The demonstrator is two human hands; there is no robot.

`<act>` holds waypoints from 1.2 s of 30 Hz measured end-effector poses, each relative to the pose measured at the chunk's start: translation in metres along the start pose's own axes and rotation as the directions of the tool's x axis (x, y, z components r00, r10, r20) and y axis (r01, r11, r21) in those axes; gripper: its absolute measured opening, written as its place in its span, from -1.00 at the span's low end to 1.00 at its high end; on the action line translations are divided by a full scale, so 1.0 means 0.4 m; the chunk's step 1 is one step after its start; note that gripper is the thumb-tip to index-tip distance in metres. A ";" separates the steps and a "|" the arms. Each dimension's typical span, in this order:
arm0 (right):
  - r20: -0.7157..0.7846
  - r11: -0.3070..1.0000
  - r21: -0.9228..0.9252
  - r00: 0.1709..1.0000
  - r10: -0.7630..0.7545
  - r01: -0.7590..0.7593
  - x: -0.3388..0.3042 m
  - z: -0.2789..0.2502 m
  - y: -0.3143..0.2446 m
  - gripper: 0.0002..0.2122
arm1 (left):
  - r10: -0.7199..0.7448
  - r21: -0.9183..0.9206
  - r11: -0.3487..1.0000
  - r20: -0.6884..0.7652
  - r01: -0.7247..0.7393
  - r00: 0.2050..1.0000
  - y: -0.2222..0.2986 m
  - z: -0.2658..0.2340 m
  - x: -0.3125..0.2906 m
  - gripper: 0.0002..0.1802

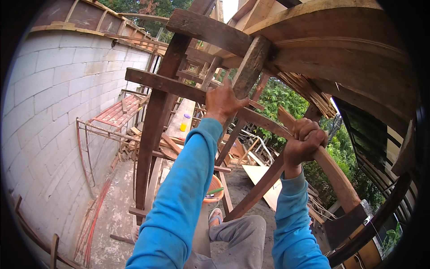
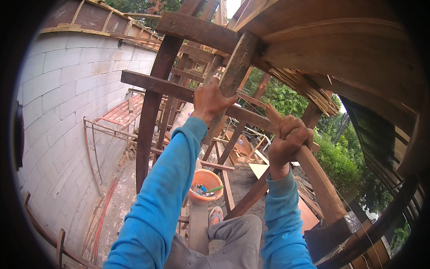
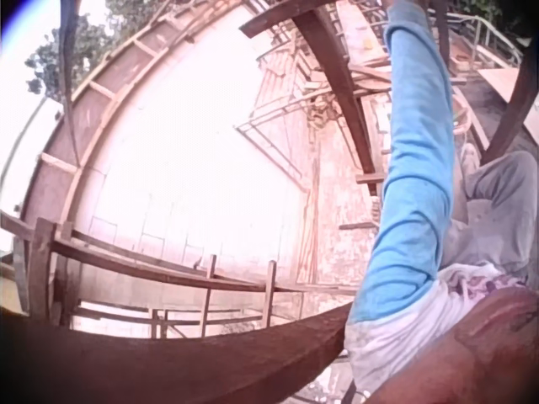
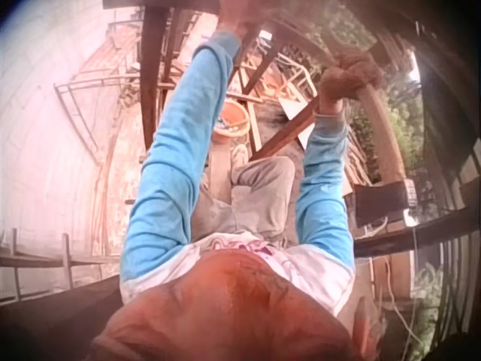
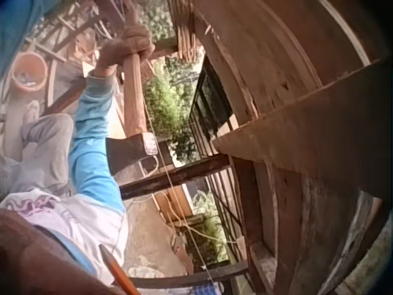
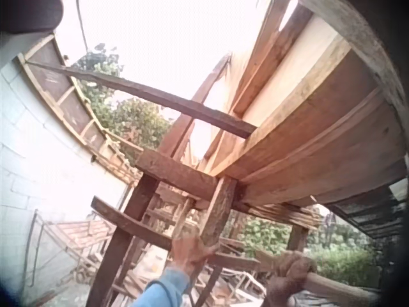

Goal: The person secures wooden beams to a structure using nails and an axe. The person picks up nails from a bucket, positions a beam, and hammers the nails into the wood using the side and head of the axe.

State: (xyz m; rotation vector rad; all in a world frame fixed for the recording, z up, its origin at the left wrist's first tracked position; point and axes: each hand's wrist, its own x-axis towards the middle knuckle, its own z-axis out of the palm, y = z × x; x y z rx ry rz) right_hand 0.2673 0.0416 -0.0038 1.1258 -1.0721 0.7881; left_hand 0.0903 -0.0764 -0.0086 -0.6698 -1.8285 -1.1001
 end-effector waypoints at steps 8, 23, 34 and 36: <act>-0.008 0.711 -0.532 0.842 0.540 -0.461 -0.017 -0.070 0.067 -0.67 | 0.035 -0.033 0.999 -0.067 -0.037 0.997 -0.021 0.003 -0.009 -0.10; 0.033 0.948 -0.281 0.986 0.165 -0.149 0.026 -0.058 -0.041 -0.65 | 0.043 -0.053 0.998 -0.043 -0.045 0.998 0.004 0.008 -0.016 -0.07; -0.003 0.854 -0.483 0.975 0.222 -0.196 0.003 -0.016 0.001 -0.60 | 0.042 -0.037 0.998 -0.019 -0.043 0.999 -0.016 -0.012 -0.011 0.04; 0.075 0.961 -0.277 0.996 0.046 -0.023 0.029 -0.002 -0.019 -0.61 | 0.081 -0.063 0.994 -0.114 -0.089 0.990 -0.001 0.023 -0.010 0.02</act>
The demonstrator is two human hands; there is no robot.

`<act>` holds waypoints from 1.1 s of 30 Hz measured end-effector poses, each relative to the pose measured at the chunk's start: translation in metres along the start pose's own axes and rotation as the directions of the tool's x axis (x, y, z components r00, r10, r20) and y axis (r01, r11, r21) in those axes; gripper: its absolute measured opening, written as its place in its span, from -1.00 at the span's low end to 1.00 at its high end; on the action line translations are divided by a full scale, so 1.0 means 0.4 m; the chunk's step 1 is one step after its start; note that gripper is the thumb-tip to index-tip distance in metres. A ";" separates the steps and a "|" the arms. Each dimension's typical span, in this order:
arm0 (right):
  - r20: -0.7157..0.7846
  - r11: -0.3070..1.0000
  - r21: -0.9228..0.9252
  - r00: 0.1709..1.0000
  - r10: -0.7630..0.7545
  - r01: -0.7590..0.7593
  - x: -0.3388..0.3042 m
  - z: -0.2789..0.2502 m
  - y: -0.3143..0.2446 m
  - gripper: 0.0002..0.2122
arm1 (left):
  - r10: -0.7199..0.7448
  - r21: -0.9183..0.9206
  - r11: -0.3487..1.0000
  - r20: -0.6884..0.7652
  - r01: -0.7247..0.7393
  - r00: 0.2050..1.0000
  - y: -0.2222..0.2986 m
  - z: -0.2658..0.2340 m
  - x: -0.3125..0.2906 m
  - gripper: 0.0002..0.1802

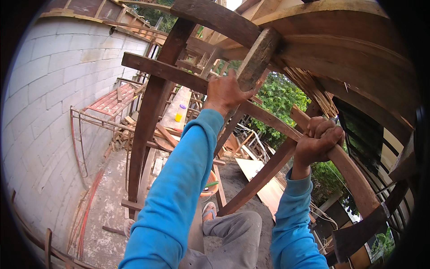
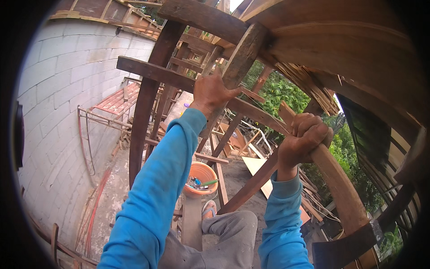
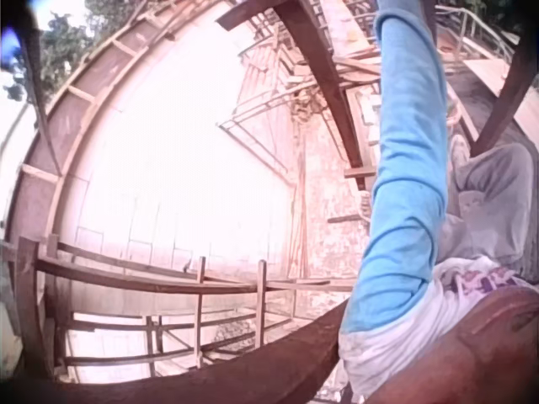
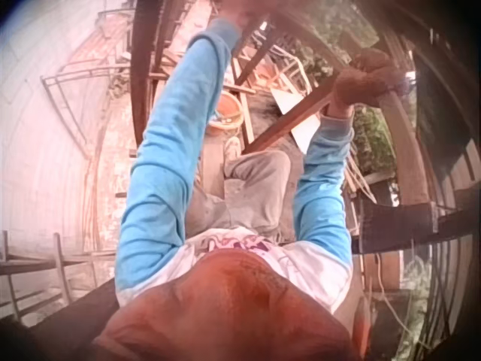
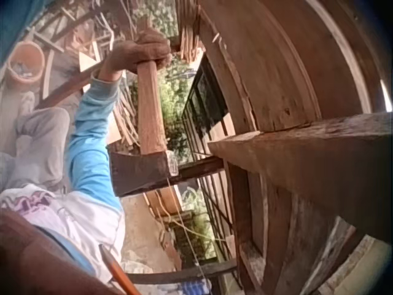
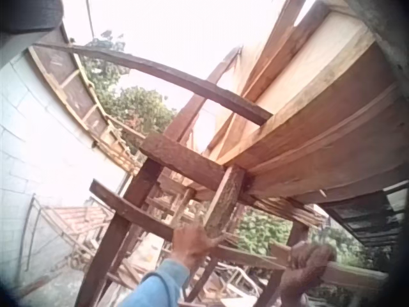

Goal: The person secures wooden beams to a structure using nails and an axe. The person picks up nails from a bucket, positions a beam, and hammers the nails into the wood using the side and head of the axe.

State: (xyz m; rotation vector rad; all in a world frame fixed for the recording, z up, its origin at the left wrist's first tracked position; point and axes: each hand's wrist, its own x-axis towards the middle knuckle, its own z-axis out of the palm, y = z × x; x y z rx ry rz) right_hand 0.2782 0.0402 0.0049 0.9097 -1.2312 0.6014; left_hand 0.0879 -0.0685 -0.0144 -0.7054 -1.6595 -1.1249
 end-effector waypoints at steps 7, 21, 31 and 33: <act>0.265 0.729 -0.638 0.819 0.510 -0.247 -0.042 -0.047 0.123 -0.72 | -0.022 -0.026 0.999 0.073 0.024 0.997 0.010 -0.011 0.003 -0.10; 0.059 0.905 -0.232 0.924 0.378 -0.356 0.003 -0.035 0.033 -0.66 | -0.066 0.004 0.998 0.109 0.066 0.992 -0.001 -0.028 0.004 0.04; 0.173 0.634 -0.595 0.692 0.701 -0.494 -0.046 -0.053 0.144 -0.67 | -0.044 0.017 0.999 0.084 0.043 0.995 0.003 -0.021 0.013 -0.05; 0.102 0.810 -0.336 0.836 0.539 -0.481 -0.070 -0.050 0.076 -0.69 | -0.063 -0.003 0.998 0.110 0.064 0.992 0.001 -0.031 0.002 -0.05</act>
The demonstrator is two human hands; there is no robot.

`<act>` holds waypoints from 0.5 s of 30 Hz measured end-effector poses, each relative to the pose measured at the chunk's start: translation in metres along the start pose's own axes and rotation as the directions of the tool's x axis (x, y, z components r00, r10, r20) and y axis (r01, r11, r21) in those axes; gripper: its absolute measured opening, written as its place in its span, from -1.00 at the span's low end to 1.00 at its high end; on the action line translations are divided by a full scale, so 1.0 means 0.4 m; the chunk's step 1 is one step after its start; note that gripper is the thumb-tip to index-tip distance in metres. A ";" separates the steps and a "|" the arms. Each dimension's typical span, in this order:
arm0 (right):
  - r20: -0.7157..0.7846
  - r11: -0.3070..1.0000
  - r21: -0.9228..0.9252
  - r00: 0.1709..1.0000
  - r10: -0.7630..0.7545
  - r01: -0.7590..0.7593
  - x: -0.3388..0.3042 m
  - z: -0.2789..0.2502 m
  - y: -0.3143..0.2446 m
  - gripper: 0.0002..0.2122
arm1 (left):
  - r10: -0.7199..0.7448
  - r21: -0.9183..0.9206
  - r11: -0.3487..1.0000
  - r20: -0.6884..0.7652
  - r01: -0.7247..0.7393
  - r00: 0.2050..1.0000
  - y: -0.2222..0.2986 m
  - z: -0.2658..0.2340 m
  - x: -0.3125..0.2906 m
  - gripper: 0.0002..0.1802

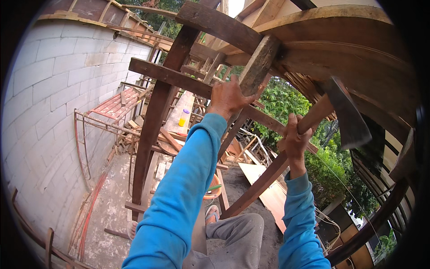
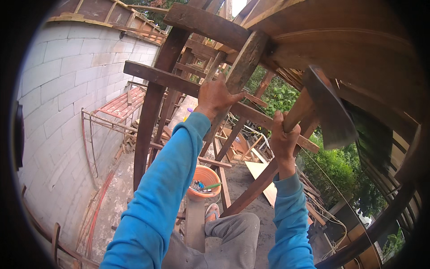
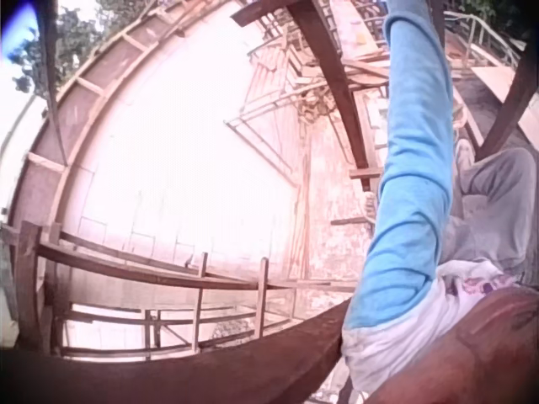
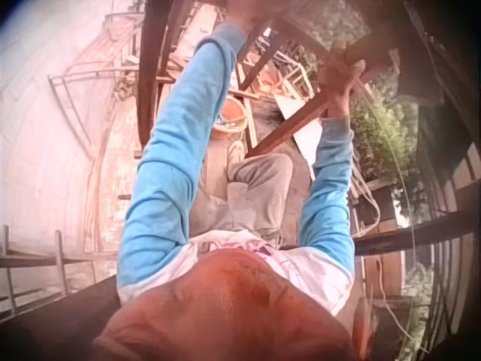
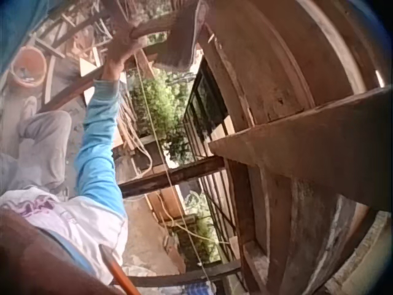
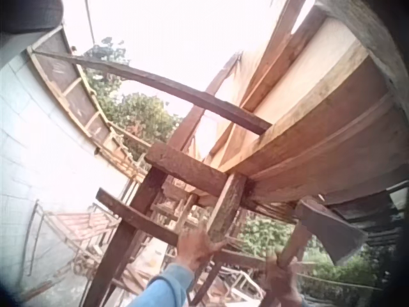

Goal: The person secures wooden beams to a structure using nails and an axe. The person picks up nails from a bucket, positions a beam, and hammers the nails into the wood using the side and head of the axe.

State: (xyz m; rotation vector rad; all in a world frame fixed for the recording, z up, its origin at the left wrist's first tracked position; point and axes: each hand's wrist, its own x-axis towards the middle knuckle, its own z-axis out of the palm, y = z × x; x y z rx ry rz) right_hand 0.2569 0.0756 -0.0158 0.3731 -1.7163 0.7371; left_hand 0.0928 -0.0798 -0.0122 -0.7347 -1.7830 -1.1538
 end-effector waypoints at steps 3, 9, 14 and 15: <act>-0.140 0.960 0.123 0.962 -0.234 0.251 0.006 0.004 -0.047 -0.71 | 0.027 -0.006 1.000 -0.039 -0.027 0.999 -0.007 0.011 -0.003 -0.03; 0.230 0.887 -0.403 0.914 0.336 -0.224 0.125 0.012 0.035 -0.68 | 0.029 -0.005 1.000 -0.002 -0.029 1.000 0.032 0.015 -0.017 -0.02; -0.147 0.946 0.126 0.949 -0.279 0.298 0.005 0.010 -0.103 -0.66 | 0.017 -0.019 1.000 0.001 -0.017 1.000 -0.007 -0.004 -0.001 0.03; -0.209 0.830 0.295 0.879 -0.428 0.474 0.010 0.019 -0.126 -0.68 | 0.018 -0.006 1.000 -0.009 -0.018 1.000 -0.011 -0.005 0.009 0.02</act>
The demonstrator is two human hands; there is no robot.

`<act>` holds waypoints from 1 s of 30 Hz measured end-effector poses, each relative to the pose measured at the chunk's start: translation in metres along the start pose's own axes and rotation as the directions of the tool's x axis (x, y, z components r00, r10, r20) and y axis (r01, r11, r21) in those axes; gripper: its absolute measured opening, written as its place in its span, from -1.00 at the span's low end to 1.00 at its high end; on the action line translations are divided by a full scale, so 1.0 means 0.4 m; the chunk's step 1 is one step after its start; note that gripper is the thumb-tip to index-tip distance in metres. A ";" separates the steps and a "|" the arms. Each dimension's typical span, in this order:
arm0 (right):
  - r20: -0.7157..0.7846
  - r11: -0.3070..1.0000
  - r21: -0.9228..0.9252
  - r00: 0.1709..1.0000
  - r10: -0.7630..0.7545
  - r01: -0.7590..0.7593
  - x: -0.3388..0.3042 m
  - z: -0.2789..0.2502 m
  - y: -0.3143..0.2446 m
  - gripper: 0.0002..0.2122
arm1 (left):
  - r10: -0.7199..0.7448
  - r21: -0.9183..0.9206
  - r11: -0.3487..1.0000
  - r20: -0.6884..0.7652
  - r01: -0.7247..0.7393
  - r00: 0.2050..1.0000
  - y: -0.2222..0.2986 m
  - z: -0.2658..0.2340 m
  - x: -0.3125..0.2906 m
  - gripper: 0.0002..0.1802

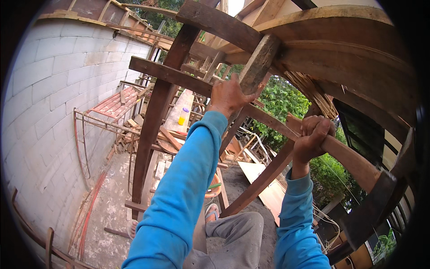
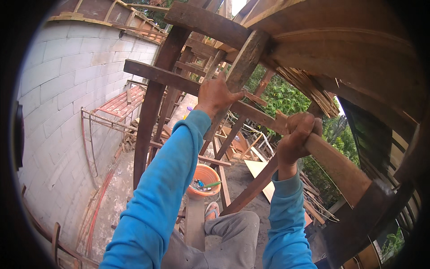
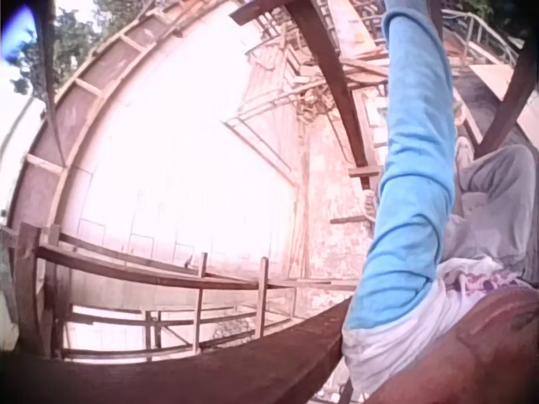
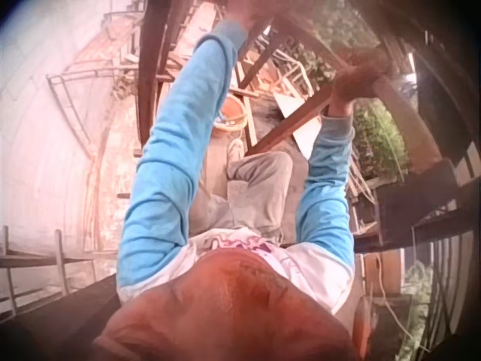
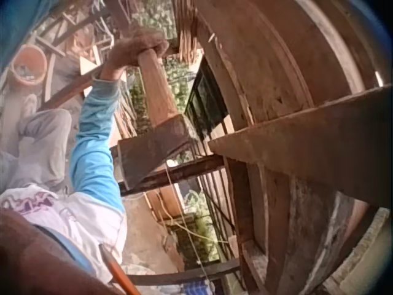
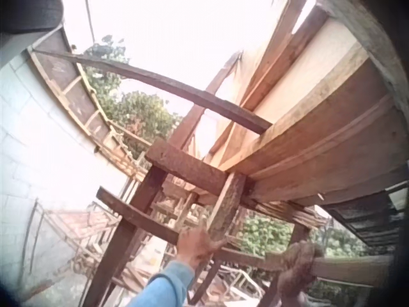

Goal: The person secures wooden beams to a structure using nails and an axe. The person picks up nails from a bucket, positions a beam, and hammers the nails into the wood using the side and head of the axe.

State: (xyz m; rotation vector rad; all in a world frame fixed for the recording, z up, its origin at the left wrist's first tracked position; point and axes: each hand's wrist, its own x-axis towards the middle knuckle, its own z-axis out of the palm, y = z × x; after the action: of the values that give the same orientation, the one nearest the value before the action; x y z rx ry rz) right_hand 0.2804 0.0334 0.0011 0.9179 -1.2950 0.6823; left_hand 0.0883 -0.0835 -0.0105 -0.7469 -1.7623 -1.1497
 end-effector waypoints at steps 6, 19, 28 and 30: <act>0.216 0.581 -0.747 0.708 0.673 -0.324 0.009 0.001 0.167 -0.69 | -0.032 -0.031 0.999 0.070 0.034 0.997 0.022 -0.002 0.002 0.03; 0.186 0.643 -0.710 0.804 0.565 -0.288 -0.009 -0.057 0.146 -0.73 | -0.011 0.003 1.000 -0.005 0.011 1.000 0.025 0.014 -0.012 -0.04; 0.102 0.517 -0.708 0.655 0.749 -0.481 0.033 -0.060 0.234 -0.65 | -0.031 -0.016 0.999 0.024 0.031 0.999 0.035 0.013 -0.011 -0.04; 0.021 0.520 -0.671 0.688 0.725 -0.528 0.058 -0.072 0.226 -0.65 | 0.009 0.011 1.000 -0.019 -0.009 1.000 0.030 0.023 -0.006 -0.02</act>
State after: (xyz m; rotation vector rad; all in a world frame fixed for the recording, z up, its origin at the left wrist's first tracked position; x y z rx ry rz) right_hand 0.2220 0.1013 0.0396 -0.0675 -2.0201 0.6005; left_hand 0.0962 -0.0703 -0.0098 -0.7344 -1.7469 -1.1369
